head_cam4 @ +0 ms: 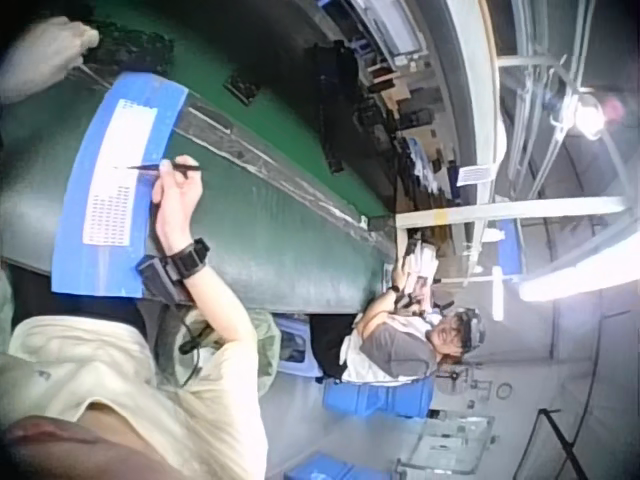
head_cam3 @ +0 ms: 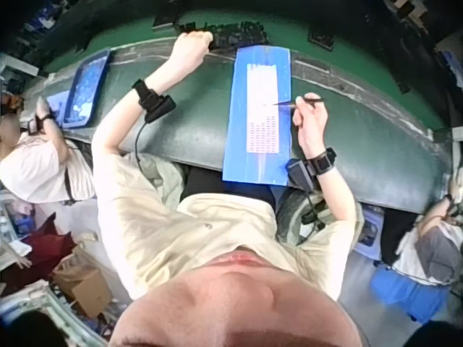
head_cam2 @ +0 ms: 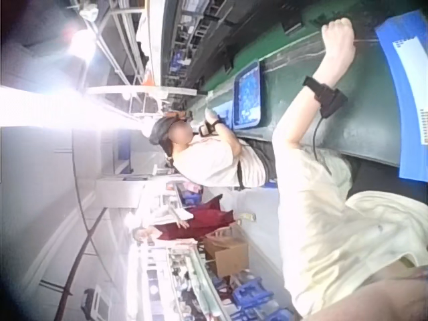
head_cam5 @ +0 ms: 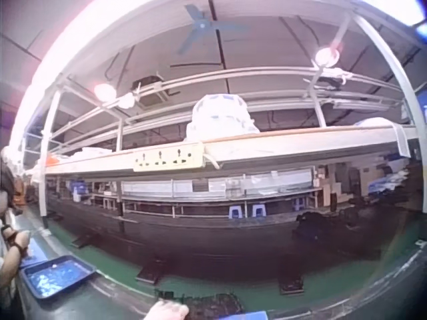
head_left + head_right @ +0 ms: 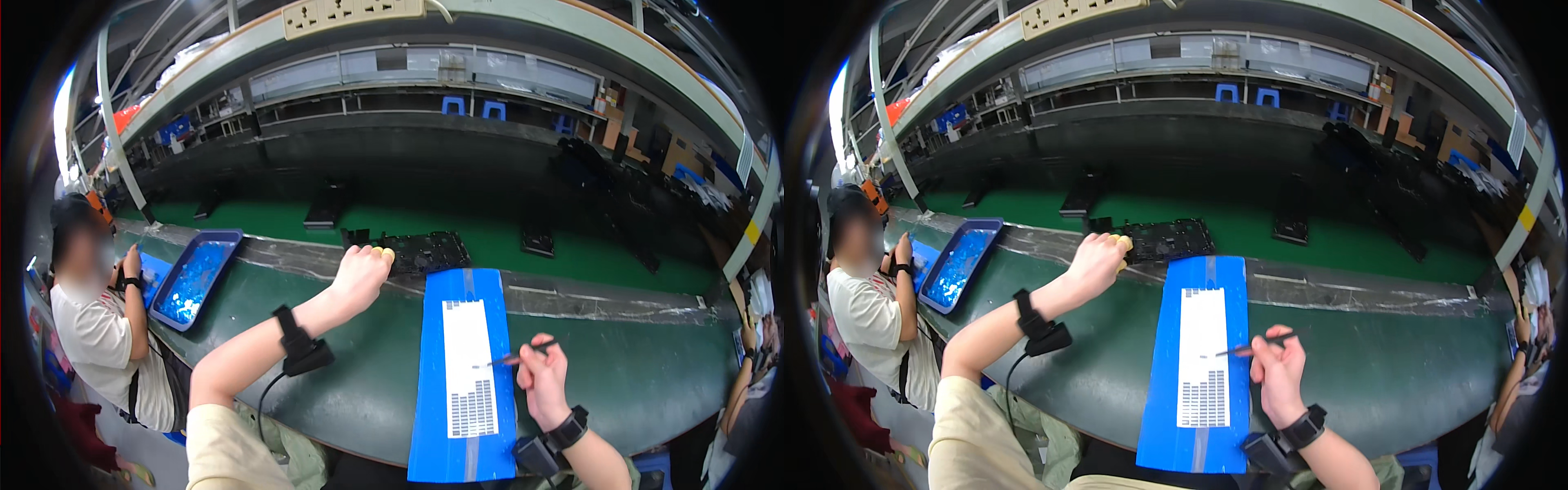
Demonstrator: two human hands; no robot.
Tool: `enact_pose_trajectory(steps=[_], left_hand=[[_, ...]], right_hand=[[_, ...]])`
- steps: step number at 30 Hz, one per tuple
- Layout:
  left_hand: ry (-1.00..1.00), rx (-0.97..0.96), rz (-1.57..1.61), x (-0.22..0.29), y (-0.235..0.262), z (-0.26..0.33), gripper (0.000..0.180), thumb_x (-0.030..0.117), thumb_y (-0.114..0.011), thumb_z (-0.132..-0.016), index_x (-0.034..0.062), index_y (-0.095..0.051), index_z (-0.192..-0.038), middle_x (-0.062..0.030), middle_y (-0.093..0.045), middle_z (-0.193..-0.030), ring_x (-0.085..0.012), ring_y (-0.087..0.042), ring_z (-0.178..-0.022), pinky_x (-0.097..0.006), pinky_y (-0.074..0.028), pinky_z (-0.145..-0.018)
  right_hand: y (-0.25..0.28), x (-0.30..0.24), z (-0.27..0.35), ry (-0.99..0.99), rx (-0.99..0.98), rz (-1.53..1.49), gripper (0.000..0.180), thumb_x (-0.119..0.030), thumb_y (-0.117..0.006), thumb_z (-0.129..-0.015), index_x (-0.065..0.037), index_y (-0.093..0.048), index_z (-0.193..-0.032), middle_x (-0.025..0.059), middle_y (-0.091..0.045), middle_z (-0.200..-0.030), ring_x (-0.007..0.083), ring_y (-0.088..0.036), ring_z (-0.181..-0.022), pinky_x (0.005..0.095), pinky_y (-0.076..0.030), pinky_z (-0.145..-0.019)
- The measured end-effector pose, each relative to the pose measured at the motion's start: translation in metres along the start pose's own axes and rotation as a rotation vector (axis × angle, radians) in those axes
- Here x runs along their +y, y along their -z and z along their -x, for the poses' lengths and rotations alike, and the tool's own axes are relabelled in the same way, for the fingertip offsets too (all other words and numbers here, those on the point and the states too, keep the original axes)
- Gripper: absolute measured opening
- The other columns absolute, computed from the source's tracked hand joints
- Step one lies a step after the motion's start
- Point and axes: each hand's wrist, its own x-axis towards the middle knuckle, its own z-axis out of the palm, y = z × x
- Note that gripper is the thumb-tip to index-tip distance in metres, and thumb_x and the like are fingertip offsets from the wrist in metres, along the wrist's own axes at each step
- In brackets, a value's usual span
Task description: Assembling and inspecting internal components of an electronic device, possibly a laptop or server part.
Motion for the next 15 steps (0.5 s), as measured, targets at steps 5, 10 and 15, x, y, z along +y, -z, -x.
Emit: enact_pose_trajectory(steps=[5,10,15], left_hand=[[-0.03,0.054,0.226,0.056,0.052,0.063,0.02,0.007,-0.057,-0.062,0.0015,-0.048,-0.079,-0.0102,-0.048,-0.062,-0.0252,-0.049,-0.059,-0.033,-0.042,-0.048],[-0.083,-0.106,0.329,0.099,0.061,0.113,0.022,0.011,-0.058,-0.063,0.0015,-0.046,-0.079,-0.0088,-0.046,-0.06,-0.0221,-0.049,-0.056,-0.03,-0.041,-0.044],[-0.03,-0.231,0.221,0.104,0.069,0.115,0.027,0.018,-0.062,-0.059,0.0009,-0.047,-0.073,-0.008,-0.045,-0.059,-0.0197,-0.049,-0.054,-0.028,-0.04,-0.042]], right_hand=[[-0.008,-0.023,-0.006,0.143,0.064,0.011,0.016,-0.005,-0.049,-0.075,-0.006,-0.037,-0.086,0.0068,-0.051,-0.056,0.0035,-0.031,-0.035,0.0175,-0.022,-0.032],[-0.027,-0.033,0.006,0.159,0.001,0.021,0.016,-0.003,-0.049,-0.075,-0.006,-0.038,-0.086,0.0071,-0.051,-0.055,0.0037,-0.031,-0.035,0.0181,-0.023,-0.033],[-0.046,-0.015,0.01,0.04,-0.136,0.224,0.018,-0.002,-0.05,-0.074,-0.006,-0.037,-0.086,0.0071,-0.052,-0.056,0.0037,-0.034,-0.034,0.0165,-0.024,-0.032]])
